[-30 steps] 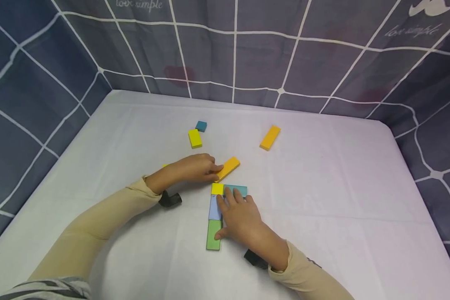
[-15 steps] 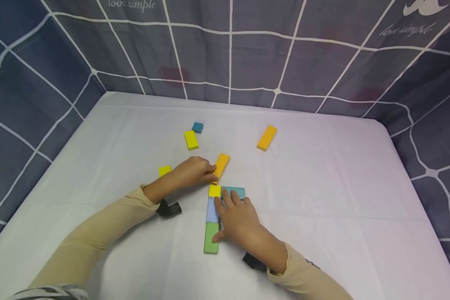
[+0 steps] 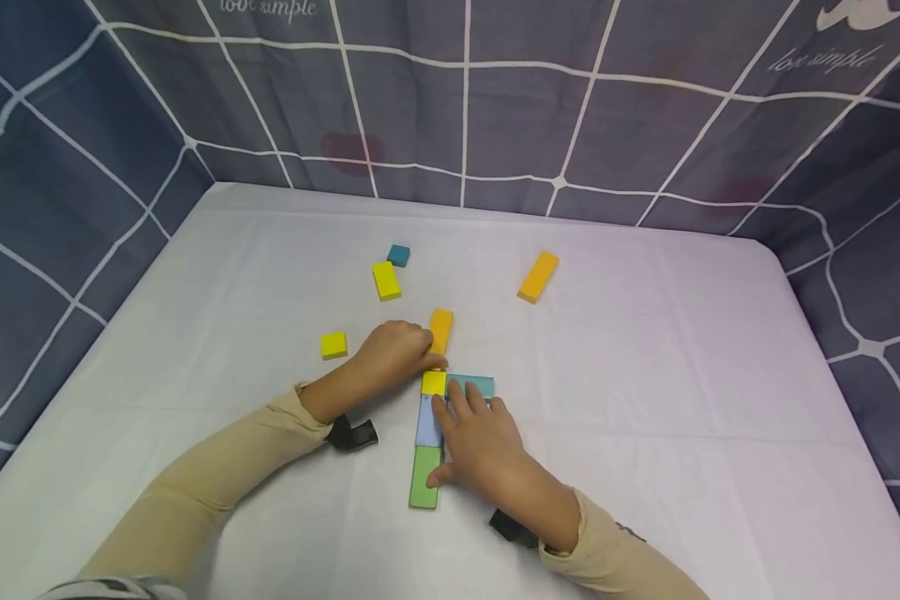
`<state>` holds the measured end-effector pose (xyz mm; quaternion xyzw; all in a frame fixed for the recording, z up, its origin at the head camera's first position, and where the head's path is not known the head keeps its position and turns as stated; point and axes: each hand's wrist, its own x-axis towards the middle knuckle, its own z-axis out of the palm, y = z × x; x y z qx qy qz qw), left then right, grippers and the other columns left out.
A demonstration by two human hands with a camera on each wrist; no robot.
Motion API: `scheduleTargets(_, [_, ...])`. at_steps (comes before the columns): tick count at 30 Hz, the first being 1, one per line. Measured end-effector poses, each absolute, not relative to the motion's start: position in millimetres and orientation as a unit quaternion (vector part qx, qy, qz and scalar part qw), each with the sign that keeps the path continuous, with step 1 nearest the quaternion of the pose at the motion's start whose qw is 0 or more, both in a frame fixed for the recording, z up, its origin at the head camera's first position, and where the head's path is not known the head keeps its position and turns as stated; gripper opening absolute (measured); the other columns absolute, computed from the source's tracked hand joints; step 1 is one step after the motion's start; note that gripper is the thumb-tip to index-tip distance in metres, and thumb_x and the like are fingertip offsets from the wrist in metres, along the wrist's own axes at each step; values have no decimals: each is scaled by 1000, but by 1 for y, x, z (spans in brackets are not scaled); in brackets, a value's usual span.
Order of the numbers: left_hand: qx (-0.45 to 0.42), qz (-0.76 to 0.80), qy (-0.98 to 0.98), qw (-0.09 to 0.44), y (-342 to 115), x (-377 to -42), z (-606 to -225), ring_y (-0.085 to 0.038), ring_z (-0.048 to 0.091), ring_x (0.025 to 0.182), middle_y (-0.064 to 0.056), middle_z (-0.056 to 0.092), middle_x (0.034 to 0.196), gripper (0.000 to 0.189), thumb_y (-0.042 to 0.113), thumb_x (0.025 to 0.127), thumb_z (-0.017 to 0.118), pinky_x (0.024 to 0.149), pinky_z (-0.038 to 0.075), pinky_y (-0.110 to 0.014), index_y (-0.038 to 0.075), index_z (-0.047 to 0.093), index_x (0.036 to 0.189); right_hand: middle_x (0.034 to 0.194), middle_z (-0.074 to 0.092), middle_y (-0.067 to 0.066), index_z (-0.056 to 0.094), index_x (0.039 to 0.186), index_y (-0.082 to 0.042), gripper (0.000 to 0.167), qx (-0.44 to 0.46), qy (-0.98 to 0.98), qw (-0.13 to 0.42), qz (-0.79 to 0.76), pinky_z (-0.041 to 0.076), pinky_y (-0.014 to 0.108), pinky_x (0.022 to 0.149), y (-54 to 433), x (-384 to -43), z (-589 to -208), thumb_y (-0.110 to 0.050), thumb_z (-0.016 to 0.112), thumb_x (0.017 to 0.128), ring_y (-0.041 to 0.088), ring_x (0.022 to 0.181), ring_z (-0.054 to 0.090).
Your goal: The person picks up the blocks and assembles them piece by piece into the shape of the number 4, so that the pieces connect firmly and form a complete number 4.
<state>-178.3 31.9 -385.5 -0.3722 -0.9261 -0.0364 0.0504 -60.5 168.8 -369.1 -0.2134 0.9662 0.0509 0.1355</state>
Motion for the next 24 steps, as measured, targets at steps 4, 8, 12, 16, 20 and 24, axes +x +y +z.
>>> scheduleTargets(4, [-357,-37,-932,58,33,-176,-386,-9,39,46,0,46,50,40,44,79,66,44,40,-21,7,64,63,146,33,12,39,139,-14,95,-213,966,138,47,41,45,90,169,-61,-368,-72,56,65,29,131,35])
scheduleTargets(8, [-358,-45,-931,64,34,-174,-387,-9,39,45,1,43,50,41,44,79,66,43,36,-19,7,62,63,145,34,12,40,138,-14,94,-215,966,131,51,42,44,88,169,-59,-368,-71,56,65,28,130,36])
scheduleTargets(12, [-361,-51,-929,68,33,-173,-389,-9,39,45,2,41,49,40,43,80,65,43,34,-19,7,61,64,144,35,12,42,137,-14,94,-220,966,122,55,43,43,86,169,-59,-368,-72,55,64,29,129,38])
scheduleTargets(16, [-362,-63,-927,70,33,-173,-390,-9,40,46,2,42,50,39,43,80,66,43,34,-19,7,61,65,144,35,12,41,137,-14,94,-221,966,123,56,42,43,86,170,-60,-368,-72,55,64,29,129,37])
scheduleTargets(20, [-367,-72,-924,80,33,-173,-390,-10,43,47,0,49,52,39,43,80,65,44,37,-20,6,61,67,144,35,12,41,138,-14,95,-220,966,123,59,42,43,87,171,-60,-368,-72,54,64,29,129,37])
scheduleTargets(24, [-367,-70,-924,86,33,-173,-392,-10,43,47,-1,51,53,39,43,80,65,44,39,-21,6,61,67,144,36,12,42,137,-14,94,-222,966,119,59,43,43,85,171,-60,-369,-72,54,65,29,129,38])
